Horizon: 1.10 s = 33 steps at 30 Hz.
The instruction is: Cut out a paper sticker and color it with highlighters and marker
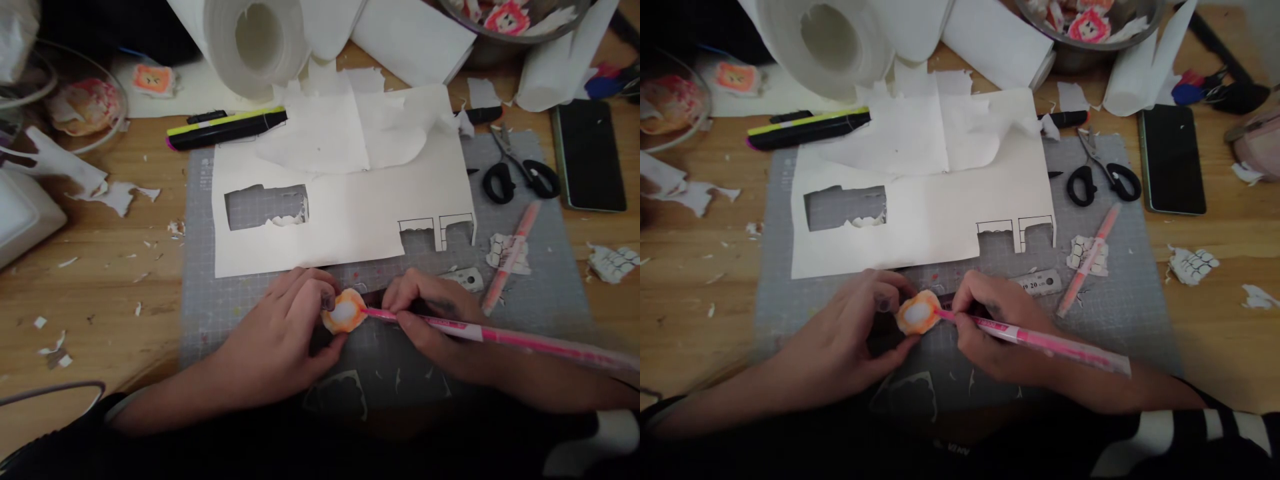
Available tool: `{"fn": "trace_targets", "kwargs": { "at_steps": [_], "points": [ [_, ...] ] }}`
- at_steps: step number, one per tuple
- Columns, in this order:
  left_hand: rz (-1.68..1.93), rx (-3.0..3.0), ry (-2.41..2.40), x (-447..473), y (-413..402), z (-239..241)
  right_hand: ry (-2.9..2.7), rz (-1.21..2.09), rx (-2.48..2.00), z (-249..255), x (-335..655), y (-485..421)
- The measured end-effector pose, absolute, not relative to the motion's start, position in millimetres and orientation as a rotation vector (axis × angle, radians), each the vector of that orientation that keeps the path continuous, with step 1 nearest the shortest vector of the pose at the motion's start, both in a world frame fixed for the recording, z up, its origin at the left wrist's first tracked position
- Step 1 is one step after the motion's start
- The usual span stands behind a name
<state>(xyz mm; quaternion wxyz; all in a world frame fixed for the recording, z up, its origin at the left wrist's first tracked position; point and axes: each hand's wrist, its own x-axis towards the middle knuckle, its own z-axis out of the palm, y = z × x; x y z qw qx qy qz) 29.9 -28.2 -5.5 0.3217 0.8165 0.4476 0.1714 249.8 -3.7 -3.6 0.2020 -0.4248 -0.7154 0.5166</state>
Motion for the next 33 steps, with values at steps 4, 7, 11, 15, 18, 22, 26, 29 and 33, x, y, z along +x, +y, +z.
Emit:
{"fn": "trace_targets", "kwargs": {
  "at_steps": [4,7,11,15,18,22,26,29,33],
  "points": [
    [0.431,2.148,1.170,31.0,-27.8,-3.9,-1.997,1.432,-1.223,-3.1,249.1,-4.6],
    [0.426,2.152,1.161,30.4,-28.6,-3.2,-2.023,1.484,-1.173,-2.2,249.7,-4.5],
    [0.424,2.145,1.154,29.9,-29.0,-3.5,-1.984,1.460,-1.224,-1.9,249.8,-3.9],
    [0.420,2.144,1.152,29.6,-28.8,-3.4,-1.987,1.487,-1.185,-2.3,250.1,-4.1],
    [0.411,2.146,1.151,29.3,-28.7,-2.3,-1.972,1.474,-1.198,-2.3,250.6,-4.7],
    [0.413,2.140,1.136,29.4,-27.9,-2.0,-1.972,1.488,-1.190,-1.6,250.7,-5.1],
    [0.425,2.132,1.096,28.6,-28.0,-3.8,-1.995,1.487,-1.183,-1.5,251.1,-4.2],
    [0.416,2.138,1.056,27.8,-28.7,-4.3,-2.048,1.508,-1.101,-2.1,251.9,-3.6],
    [0.438,2.163,1.109,27.9,-28.4,-4.1,-2.086,1.463,-1.088,-2.2,251.9,-3.4]
  ]
}}
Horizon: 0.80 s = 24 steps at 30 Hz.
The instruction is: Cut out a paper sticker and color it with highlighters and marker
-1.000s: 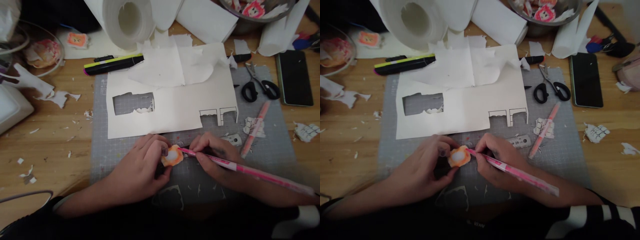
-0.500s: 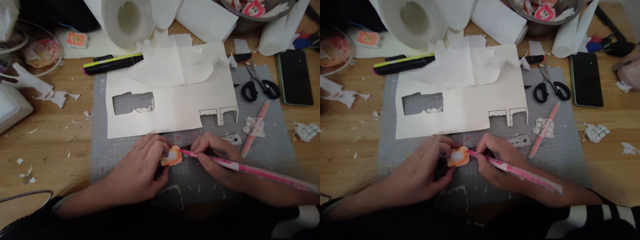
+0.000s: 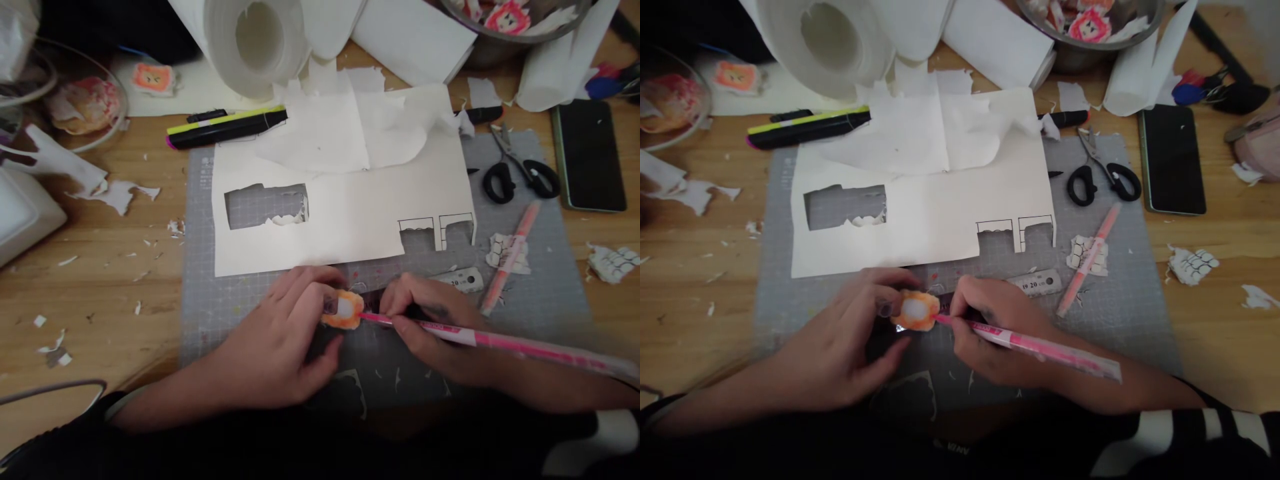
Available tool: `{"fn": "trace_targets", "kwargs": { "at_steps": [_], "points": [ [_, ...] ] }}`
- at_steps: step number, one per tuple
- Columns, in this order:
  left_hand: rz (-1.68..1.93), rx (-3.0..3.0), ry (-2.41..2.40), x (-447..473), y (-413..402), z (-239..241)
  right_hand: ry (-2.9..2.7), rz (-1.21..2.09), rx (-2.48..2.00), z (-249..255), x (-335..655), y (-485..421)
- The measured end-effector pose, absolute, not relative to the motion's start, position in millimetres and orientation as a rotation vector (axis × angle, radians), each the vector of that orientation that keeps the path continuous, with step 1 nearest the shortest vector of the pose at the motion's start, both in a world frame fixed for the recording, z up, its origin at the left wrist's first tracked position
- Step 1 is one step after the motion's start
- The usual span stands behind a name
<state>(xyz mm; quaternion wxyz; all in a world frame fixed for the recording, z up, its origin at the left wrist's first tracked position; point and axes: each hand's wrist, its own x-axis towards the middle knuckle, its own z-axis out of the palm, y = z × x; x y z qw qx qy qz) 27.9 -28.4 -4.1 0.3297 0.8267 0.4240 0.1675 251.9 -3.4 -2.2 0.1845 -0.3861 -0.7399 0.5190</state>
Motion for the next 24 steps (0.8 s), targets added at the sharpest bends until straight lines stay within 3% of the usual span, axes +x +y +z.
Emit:
{"fn": "trace_targets", "kwargs": {
  "at_steps": [24],
  "points": [
    [0.503,2.045,1.210,29.2,-30.6,-8.2,-2.056,1.460,-1.142,-0.7,247.7,-2.9]
  ]
}}
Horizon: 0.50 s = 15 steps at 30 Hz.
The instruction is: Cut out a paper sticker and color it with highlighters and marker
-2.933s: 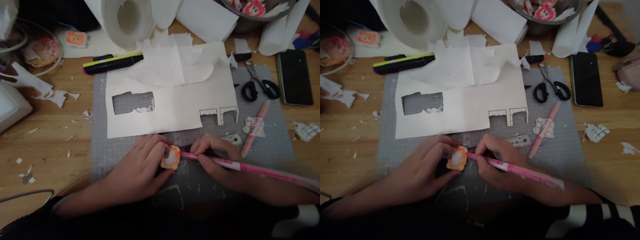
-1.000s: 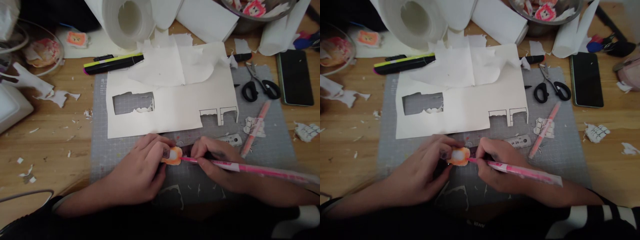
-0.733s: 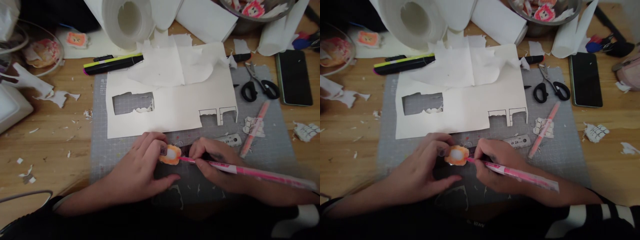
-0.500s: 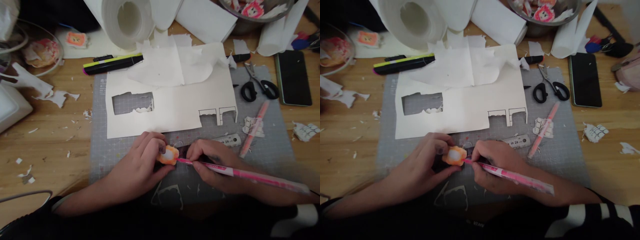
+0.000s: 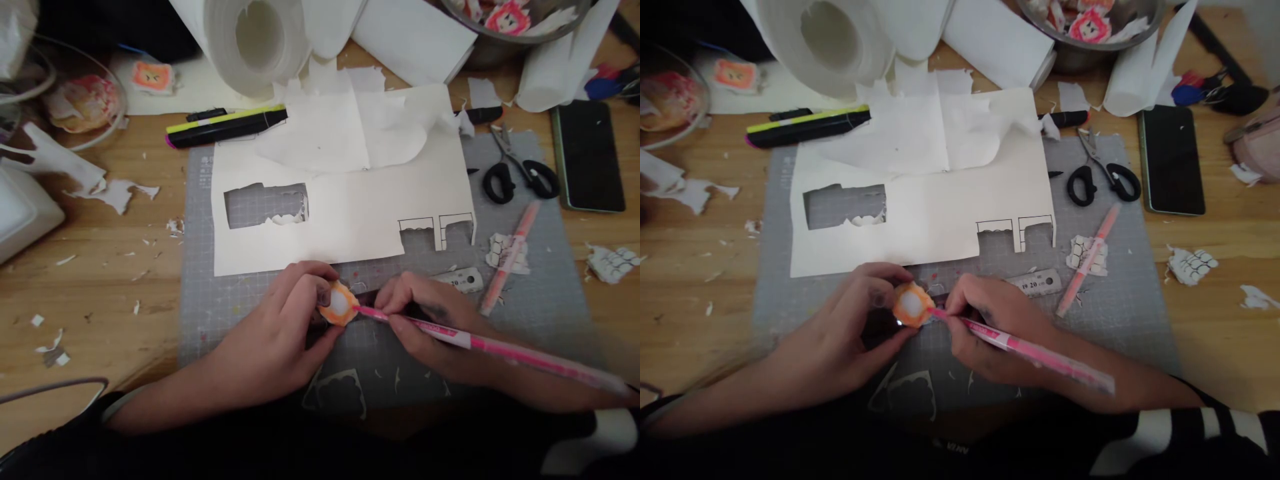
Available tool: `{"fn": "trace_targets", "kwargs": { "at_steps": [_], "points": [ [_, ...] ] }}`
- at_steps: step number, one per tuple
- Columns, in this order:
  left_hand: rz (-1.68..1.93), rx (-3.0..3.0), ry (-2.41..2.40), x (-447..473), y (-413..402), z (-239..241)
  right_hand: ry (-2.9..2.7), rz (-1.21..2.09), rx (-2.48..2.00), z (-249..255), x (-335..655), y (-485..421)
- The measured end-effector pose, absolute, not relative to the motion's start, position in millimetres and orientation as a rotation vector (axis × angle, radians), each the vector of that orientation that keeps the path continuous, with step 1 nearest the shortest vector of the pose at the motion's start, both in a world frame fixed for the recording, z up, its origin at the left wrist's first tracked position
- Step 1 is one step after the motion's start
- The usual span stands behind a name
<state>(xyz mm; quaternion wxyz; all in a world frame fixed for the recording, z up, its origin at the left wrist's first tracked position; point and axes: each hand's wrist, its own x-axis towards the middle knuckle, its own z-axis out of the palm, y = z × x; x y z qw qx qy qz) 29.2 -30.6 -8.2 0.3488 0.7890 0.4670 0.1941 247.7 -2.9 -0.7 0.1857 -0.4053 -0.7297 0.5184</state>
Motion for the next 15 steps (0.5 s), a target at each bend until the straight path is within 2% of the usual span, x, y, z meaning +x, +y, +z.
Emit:
{"fn": "trace_targets", "kwargs": {
  "at_steps": [15],
  "points": [
    [0.481,2.095,1.193,29.2,-30.1,-6.2,-2.049,1.447,-1.124,-2.0,250.4,-4.3]
  ]
}}
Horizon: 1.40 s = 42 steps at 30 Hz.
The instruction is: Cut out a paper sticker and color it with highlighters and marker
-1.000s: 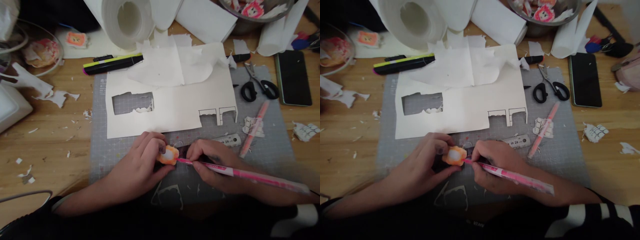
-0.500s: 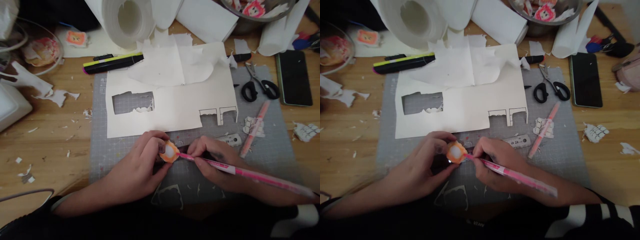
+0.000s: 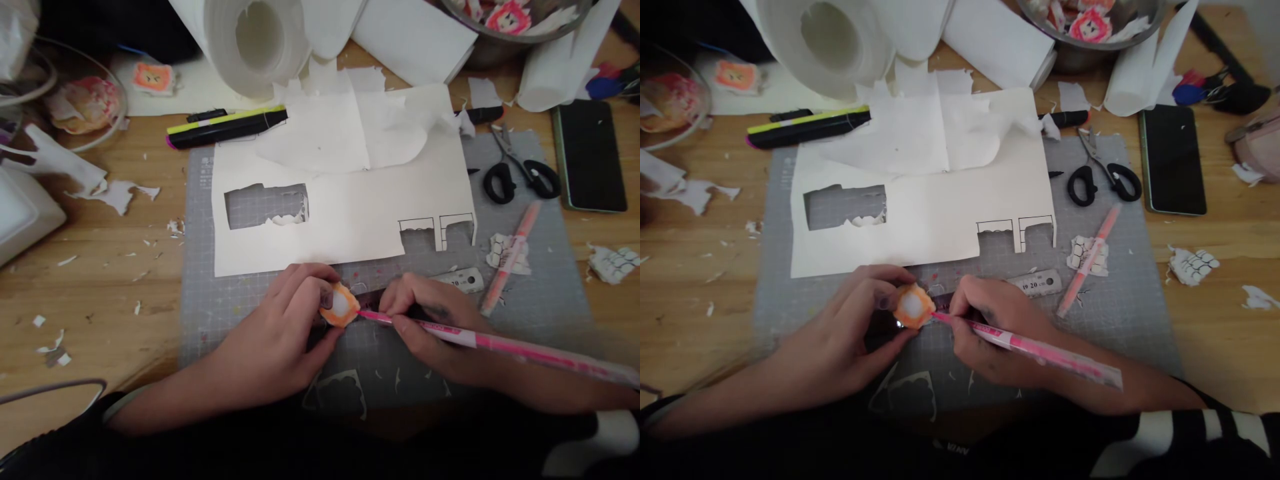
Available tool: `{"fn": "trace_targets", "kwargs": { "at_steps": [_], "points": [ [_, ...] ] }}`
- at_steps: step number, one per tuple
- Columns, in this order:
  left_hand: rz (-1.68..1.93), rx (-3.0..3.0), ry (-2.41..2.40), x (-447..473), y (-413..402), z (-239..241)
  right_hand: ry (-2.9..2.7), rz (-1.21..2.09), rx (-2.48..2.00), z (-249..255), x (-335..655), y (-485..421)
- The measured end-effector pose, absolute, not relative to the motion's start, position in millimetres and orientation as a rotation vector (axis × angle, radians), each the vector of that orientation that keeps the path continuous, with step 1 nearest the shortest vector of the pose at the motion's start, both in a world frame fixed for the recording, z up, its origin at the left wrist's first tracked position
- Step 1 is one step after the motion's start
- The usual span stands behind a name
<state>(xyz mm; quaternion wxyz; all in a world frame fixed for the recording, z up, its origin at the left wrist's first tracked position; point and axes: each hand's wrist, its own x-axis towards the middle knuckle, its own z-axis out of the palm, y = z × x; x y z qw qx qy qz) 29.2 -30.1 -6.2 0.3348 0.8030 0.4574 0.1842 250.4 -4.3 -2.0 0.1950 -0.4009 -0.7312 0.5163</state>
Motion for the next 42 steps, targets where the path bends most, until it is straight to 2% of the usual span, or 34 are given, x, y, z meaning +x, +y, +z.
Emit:
{"fn": "trace_targets", "kwargs": {
  "at_steps": [42],
  "points": [
    [0.481,2.093,1.080,26.8,-30.9,-7.2,-1.996,1.423,-1.231,-2.1,245.1,-3.9]
  ]
}}
